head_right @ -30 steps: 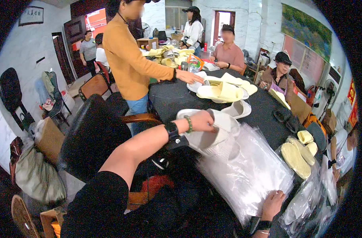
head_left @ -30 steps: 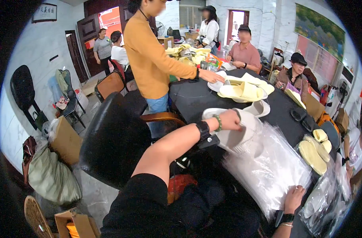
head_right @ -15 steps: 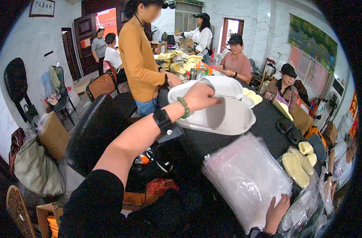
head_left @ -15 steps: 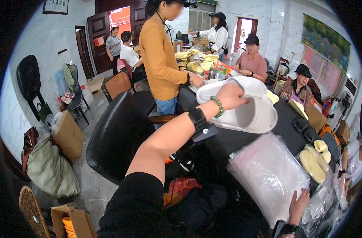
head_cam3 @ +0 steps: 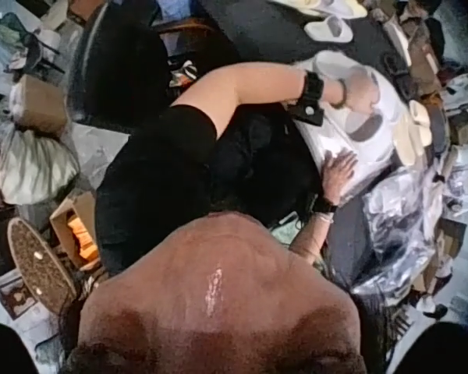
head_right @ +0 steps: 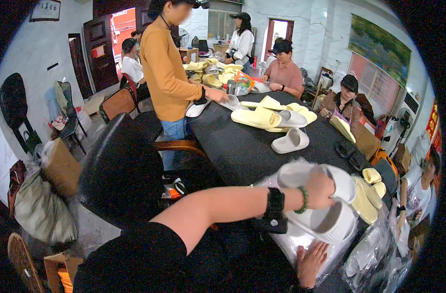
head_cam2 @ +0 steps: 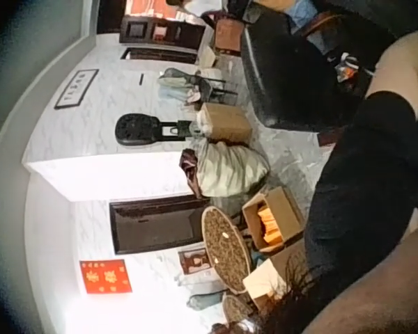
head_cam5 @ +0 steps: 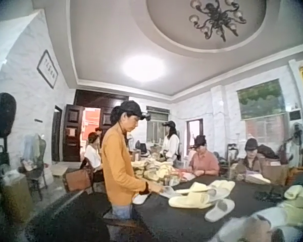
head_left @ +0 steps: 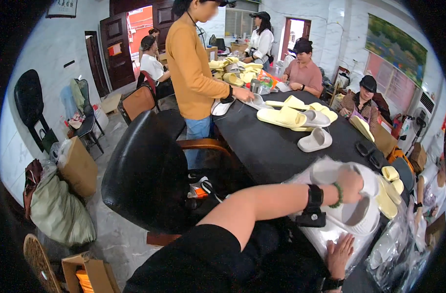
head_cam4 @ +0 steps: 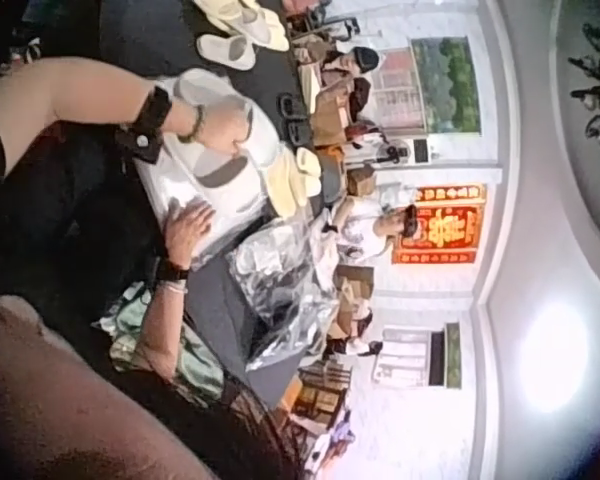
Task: The recorder is packaging finished shoes into plastic bags and placing them into a larger green bag for transport.
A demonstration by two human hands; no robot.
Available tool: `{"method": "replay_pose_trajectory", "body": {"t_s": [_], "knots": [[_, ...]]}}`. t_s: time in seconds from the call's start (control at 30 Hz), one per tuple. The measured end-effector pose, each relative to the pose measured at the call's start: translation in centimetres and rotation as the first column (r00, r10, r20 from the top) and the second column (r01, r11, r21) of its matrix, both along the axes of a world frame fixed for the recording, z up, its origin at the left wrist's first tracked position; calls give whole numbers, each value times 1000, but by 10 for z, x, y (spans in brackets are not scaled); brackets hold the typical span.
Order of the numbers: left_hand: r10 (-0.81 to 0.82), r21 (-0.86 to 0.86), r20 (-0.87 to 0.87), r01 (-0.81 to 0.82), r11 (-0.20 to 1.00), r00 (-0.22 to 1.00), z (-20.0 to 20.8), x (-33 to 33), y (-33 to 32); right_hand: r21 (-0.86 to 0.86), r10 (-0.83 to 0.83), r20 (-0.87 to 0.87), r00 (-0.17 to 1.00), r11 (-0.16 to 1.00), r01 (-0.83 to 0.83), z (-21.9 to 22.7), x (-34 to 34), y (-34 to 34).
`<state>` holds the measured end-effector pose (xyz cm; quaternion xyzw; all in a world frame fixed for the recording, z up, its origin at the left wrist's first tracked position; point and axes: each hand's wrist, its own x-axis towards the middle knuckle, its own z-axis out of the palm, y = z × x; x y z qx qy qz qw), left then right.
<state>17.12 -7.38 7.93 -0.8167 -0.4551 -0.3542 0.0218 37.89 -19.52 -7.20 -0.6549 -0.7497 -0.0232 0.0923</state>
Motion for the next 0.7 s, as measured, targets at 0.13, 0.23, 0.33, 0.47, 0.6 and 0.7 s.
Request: {"method": "replay_pose_trajectory", "body": {"t_s": [0.13,0.23,0.33,0.47,0.6,0.7], "knots": [[79,-126,-56,-86,988,995,-88,30,20,9,-16,-36,999,1000,16,10,-10,-6],[13,-154,40,-7,988,999,-136,22,20,23,-55,-26,998,998,56,13,-18,-6],[16,-255,89,8,967,996,-136,22,23,1,-89,-9,996,996,89,21,-21,-9],[34,-224,20,-29,974,999,-133,33,24,-9,-133,8,991,991,133,21,-16,-10],[23,-256,-18,-27,966,1000,-139,31,26,8,-124,26,992,992,123,11,-12,-4],[15,-312,-34,-24,950,999,-134,20,27,-23,-104,5,995,994,104,21,-26,-8]]}}
